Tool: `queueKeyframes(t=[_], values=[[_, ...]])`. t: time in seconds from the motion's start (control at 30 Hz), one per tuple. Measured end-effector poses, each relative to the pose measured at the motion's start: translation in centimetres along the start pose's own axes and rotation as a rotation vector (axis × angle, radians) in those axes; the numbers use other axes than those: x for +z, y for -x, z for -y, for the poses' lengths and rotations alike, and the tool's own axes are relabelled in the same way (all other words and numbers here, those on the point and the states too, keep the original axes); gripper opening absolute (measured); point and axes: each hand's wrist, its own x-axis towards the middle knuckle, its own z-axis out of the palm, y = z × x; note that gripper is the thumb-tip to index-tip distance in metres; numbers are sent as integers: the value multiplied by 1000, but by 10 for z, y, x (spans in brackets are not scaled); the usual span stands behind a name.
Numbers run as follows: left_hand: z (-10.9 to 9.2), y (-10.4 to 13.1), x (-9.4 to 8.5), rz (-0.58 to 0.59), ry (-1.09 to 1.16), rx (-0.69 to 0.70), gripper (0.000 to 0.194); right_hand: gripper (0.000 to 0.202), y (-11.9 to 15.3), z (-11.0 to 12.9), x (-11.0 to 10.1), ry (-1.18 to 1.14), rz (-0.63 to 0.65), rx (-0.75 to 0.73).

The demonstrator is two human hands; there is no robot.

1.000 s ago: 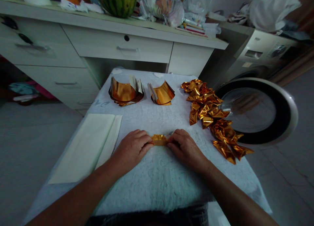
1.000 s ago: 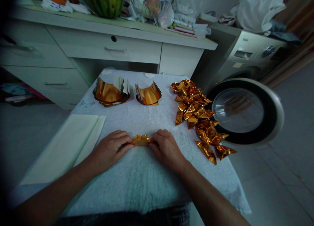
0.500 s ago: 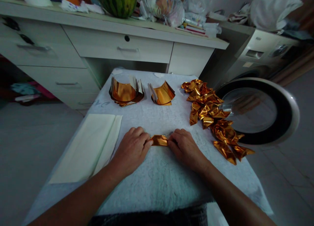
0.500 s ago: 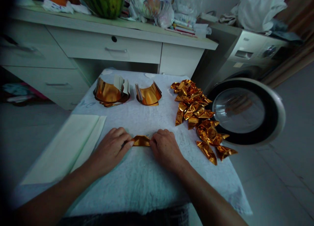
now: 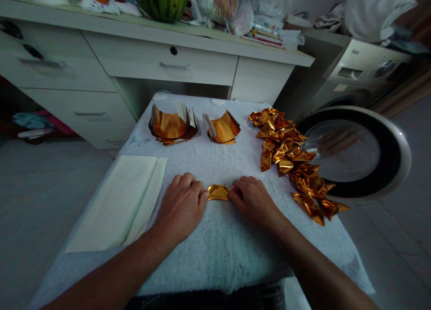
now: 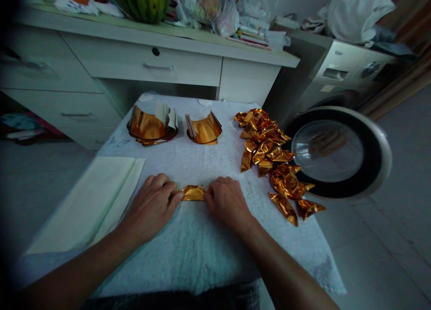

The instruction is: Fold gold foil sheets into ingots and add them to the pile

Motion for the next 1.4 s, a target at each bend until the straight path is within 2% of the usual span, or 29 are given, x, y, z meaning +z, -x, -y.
queueKeyframes(t=[0.2,0.47,0.73,0.9,1.03,1.13,1.23,1.3,1.4], values=[[0,1,0,15,-2,-16,21,19,-3,1,-3,54,39,34],[4,2,-1,-42,26,-3,24,21,-2,-1,-3,55,37,43],[6,1,-2,17,54,-20,22,22,-1,3,-4,70,53,52],[6,2,-1,16,23,-15,21,20,1,3,0,69,3,95],[4,2,-1,6,7,-24,16,10,3,4,4,38,-53,119],[3,1,-2,27,31,-69,9,4,3,8,7,19,-91,15],[2,0,-2,78,46,-119,7,21,4,11,9,-13,-57,-141],[3,-1,-3,109,48,-128,8,26,4,14,9,-23,-27,-157],[6,-2,-4,140,56,-97,9,26,2,19,9,2,-11,-107]])
